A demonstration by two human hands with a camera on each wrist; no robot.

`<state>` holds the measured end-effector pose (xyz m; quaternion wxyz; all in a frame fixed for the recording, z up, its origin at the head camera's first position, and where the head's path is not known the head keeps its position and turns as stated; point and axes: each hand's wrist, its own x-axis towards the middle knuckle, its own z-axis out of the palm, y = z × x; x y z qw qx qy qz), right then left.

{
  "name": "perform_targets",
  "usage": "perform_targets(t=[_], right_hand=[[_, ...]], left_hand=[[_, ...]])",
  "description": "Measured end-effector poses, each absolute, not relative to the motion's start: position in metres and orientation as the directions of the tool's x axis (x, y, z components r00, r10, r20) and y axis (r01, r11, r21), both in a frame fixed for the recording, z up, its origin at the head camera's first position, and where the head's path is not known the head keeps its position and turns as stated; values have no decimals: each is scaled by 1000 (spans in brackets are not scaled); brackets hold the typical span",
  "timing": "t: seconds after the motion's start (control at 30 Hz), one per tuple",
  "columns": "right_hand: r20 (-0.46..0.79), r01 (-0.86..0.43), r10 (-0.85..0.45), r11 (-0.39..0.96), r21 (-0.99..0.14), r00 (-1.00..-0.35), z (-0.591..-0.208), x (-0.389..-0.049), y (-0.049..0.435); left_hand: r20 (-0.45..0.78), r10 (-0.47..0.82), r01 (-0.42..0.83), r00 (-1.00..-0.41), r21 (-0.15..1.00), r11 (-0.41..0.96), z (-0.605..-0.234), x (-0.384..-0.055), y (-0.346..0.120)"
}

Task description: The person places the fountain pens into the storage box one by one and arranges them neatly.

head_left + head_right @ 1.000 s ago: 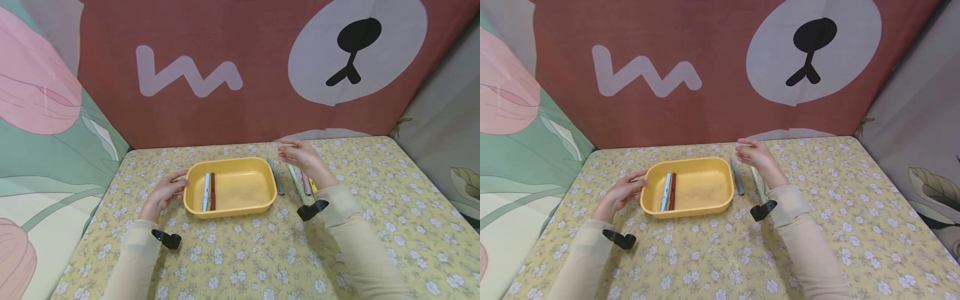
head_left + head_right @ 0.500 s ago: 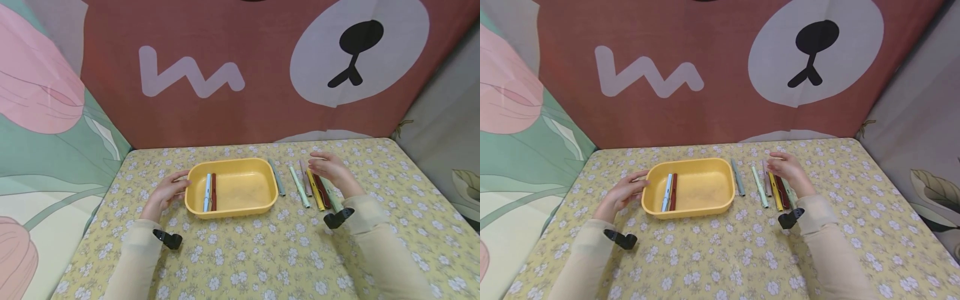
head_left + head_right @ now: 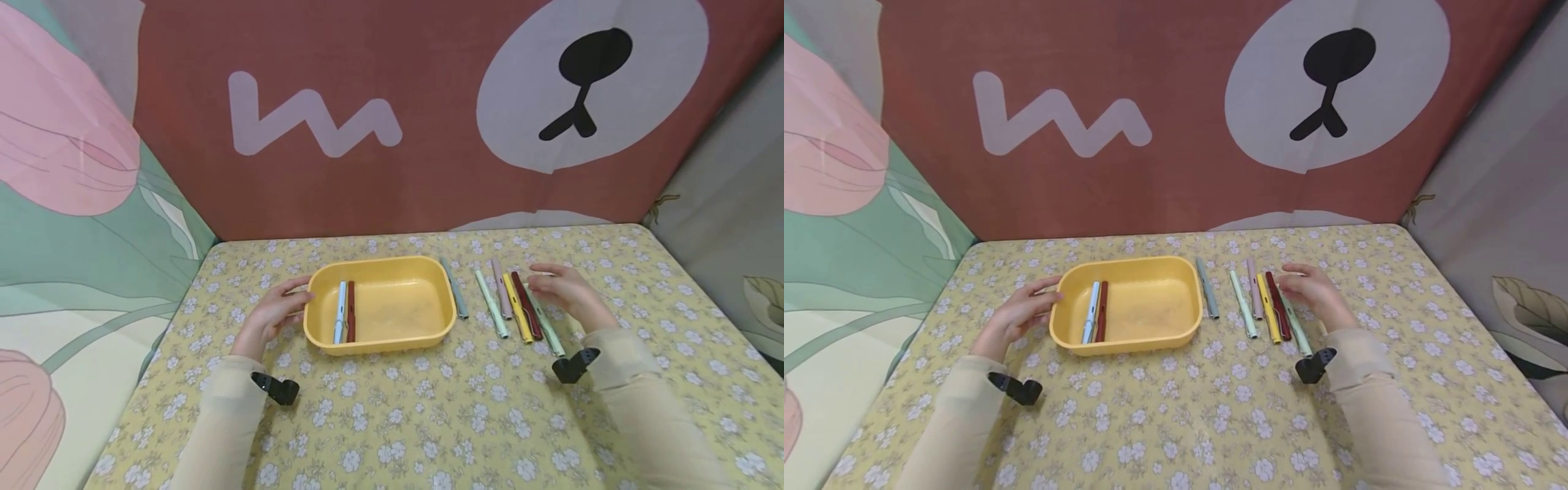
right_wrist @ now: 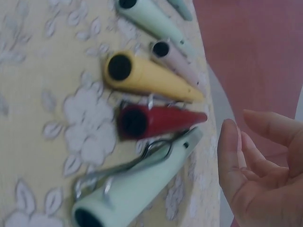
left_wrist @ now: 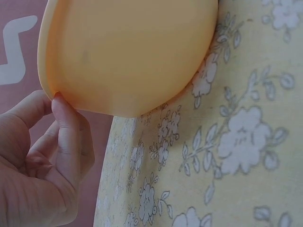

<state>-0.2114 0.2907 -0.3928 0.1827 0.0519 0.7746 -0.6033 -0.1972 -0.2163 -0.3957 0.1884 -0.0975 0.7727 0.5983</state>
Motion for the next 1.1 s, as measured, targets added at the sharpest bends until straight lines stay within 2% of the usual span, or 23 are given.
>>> perform_targets(t=[0.63,0.77,1.1], right_hand=[[-426,342,-101,445,-828,-899,-410,-210,298],[-424,330,-82,502,-799,-902,-412,-210,298],[-412,305,-81,546,-780,-908,-415,-214,301]], left_hand=[[-403,91,-372,-911,895,244,-395,-198,-217],[-405,86,-375,-910,894,245,-394,-197,-217],[-410,85,-379,-908,892,247,-396,-198,-215]])
